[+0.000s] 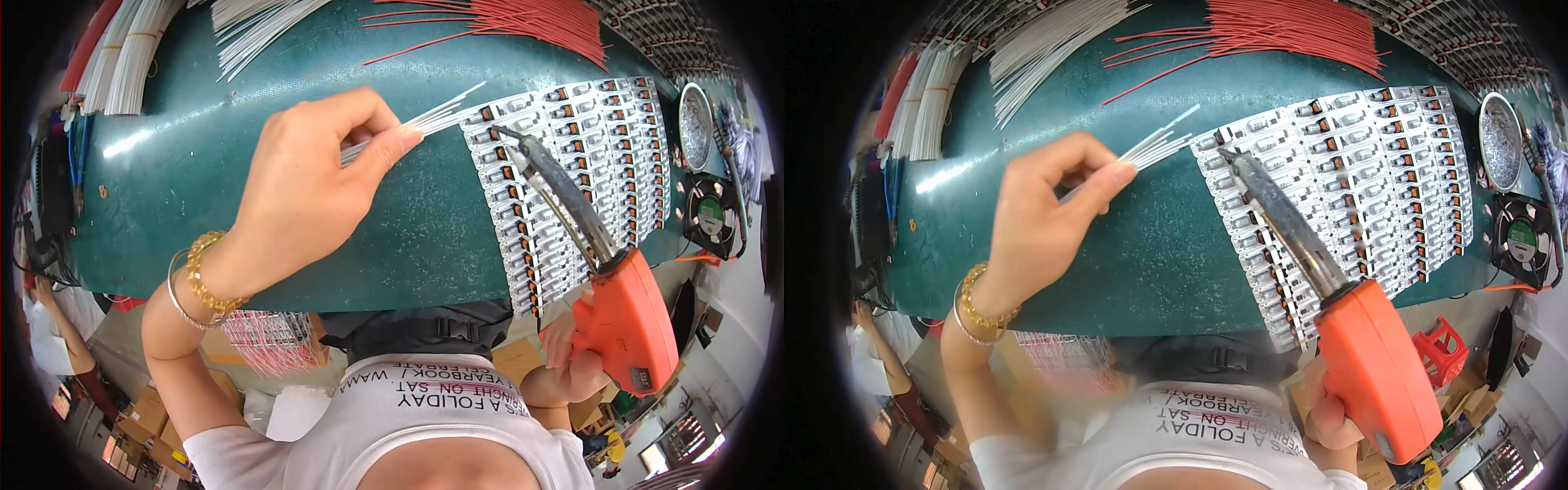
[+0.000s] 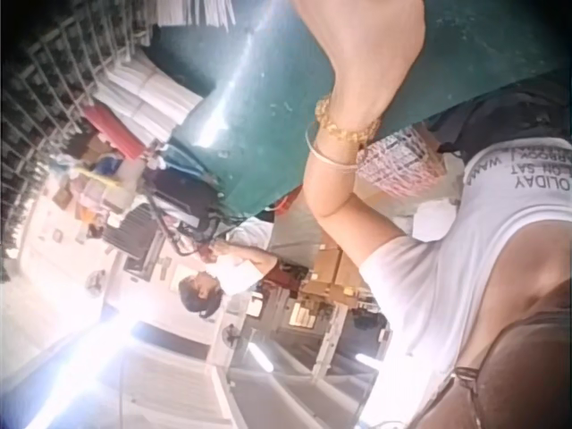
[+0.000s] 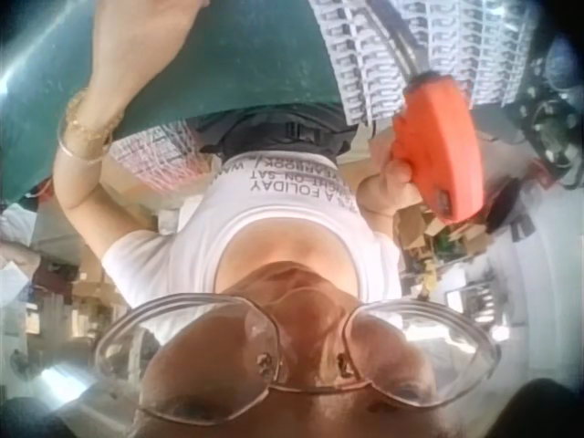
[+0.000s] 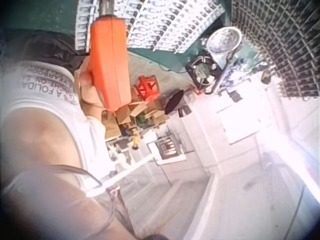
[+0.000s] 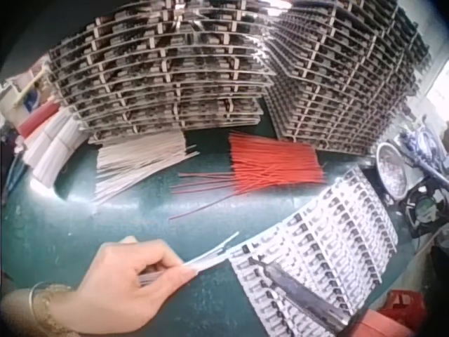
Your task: The person uses a soldering iron to attach red and white wires to a grid of electronic components on a green workbench. They repeatedly pick up individual wires, position them against the component terminals, and apply the soldering iron to secure the connections.
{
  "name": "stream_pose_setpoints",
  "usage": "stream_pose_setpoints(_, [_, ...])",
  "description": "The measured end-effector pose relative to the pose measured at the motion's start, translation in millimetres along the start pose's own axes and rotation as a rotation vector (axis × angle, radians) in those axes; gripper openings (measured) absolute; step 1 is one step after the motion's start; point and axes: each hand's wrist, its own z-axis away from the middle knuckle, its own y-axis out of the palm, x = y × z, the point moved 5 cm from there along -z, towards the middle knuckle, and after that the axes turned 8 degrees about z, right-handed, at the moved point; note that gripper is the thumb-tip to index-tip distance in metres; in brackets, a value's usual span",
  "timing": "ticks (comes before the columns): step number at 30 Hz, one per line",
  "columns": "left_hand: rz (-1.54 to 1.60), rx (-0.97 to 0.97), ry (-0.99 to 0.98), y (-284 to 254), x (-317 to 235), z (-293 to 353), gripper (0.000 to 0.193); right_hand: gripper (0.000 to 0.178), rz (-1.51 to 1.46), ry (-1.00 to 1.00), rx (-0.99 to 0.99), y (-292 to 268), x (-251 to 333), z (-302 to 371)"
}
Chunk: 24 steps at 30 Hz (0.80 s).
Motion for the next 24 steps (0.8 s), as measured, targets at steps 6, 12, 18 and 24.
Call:
stream_pose_setpoints(6, [-0.127,0.071,0.047,6,1,1,0.013,0.075,-0.019,0.031,0.034,2,-4,1])
stream_pose_setpoints(12, [-0.157,0.086,0.055,9,3,0,0.014,0.072,-0.04,0.092,-0.013,4,-2,-1])
stream_pose_setpoints(18, [-0.168,0.09,0.055,7,2,0,0.014,0.072,0.0,0.071,0.137,5,-3,-5])
stream_pose_setpoints(24, [-0.176,0.094,0.059,9,3,0,0.016,0.078,-0.159,0.073,0.063,8,4,-8])
